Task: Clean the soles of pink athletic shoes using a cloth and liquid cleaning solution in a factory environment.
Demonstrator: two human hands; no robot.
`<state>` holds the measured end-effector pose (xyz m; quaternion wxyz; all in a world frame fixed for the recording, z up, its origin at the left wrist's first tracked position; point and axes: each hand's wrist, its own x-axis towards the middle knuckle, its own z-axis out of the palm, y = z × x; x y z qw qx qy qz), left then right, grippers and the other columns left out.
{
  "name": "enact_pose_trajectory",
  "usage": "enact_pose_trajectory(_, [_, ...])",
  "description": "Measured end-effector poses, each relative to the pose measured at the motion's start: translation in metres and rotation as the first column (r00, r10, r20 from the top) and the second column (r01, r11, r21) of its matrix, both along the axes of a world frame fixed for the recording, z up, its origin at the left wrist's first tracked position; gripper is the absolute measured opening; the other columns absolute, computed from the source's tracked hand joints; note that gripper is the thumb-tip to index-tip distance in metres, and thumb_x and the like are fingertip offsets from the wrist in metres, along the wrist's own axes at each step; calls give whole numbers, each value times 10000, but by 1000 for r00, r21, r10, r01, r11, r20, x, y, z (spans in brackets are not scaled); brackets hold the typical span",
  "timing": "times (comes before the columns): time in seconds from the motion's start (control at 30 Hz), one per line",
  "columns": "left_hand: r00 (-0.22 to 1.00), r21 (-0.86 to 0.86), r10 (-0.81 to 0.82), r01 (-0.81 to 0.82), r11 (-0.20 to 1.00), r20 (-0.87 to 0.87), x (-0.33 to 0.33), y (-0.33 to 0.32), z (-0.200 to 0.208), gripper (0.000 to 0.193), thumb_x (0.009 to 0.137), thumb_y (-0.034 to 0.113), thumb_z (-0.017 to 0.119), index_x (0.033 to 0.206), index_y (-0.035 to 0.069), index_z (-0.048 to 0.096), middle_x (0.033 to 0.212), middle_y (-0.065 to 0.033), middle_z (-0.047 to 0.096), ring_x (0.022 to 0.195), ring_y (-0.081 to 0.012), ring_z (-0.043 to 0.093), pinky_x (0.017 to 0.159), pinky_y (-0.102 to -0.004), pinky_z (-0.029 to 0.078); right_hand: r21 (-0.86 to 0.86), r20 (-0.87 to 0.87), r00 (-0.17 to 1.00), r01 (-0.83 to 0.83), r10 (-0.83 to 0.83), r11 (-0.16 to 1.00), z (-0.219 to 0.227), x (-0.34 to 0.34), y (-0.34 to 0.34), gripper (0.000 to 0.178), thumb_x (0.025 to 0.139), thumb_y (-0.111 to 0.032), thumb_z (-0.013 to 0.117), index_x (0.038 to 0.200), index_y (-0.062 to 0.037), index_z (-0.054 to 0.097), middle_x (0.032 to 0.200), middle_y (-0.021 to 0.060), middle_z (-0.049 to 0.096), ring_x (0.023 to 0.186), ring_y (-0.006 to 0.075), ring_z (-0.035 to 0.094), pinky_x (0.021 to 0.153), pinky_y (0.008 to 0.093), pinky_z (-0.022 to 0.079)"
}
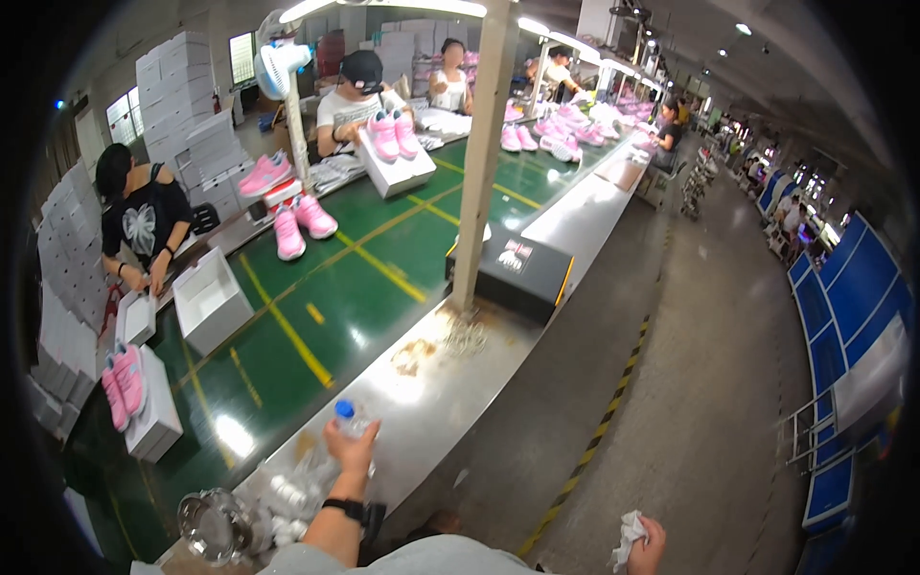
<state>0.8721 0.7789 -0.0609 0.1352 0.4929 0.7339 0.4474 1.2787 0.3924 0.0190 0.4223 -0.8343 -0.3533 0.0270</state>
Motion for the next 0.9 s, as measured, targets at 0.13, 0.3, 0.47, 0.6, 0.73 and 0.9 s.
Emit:
enact_pose_trajectory(0.13, [999,-19,13,-14,1000,-43,5,1,1,763,558,405,801,1110,25,437,1071,-146,495,1045,-336,461,905,-450,320,-74,26,999,-35,37,997,-33,65,16,296,890,-99,500,1146,30,574,1053,133,618,933,218,592,822,323,477])
enact_pose_trajectory(0.3, [983,-67,-164,158,985,-84,41,16,51,709,549,332,798,1086,32,446,1041,-122,485,1050,-300,442,911,-433,293,1,-5,993,-116,116,993,-36,135,76,288,876,-85,494,1120,34,588,1034,137,620,929,214,596,818,328,483])
enact_pose_trajectory(0.47, [875,82,-479,484,871,-75,154,52,120,639,570,328,802,1043,46,478,997,-117,500,976,-295,464,873,-414,328,8,-46,988,-147,147,989,-76,252,134,284,878,-60,492,1134,31,577,1064,131,606,971,214,582,850,330,472])
enact_pose_trajectory(0.6, [780,146,-619,625,767,-91,275,92,176,578,589,336,802,1007,47,528,960,-121,536,931,-302,506,839,-403,379,-15,-52,983,-175,174,985,-63,350,192,284,880,-48,480,1136,29,578,1072,121,611,986,209,581,857,329,471])
enact_pose_trajectory(0.73, [664,261,-747,722,641,-4,397,159,221,553,617,293,803,1035,22,561,956,-113,579,893,-266,570,803,-367,441,77,-52,989,-132,136,988,-25,424,254,262,828,17,477,1054,13,608,1026,116,620,947,219,592,844,328,468])
enact_pose_trajectory(0.9, [616,351,-784,720,598,71,512,224,275,473,645,235,796,999,16,571,908,-79,595,869,-175,572,793,-304,440,194,-78,987,-124,142,973,-11,519,336,261,768,87,487,968,17,639,996,122,616,959,225,589,864,318,451])
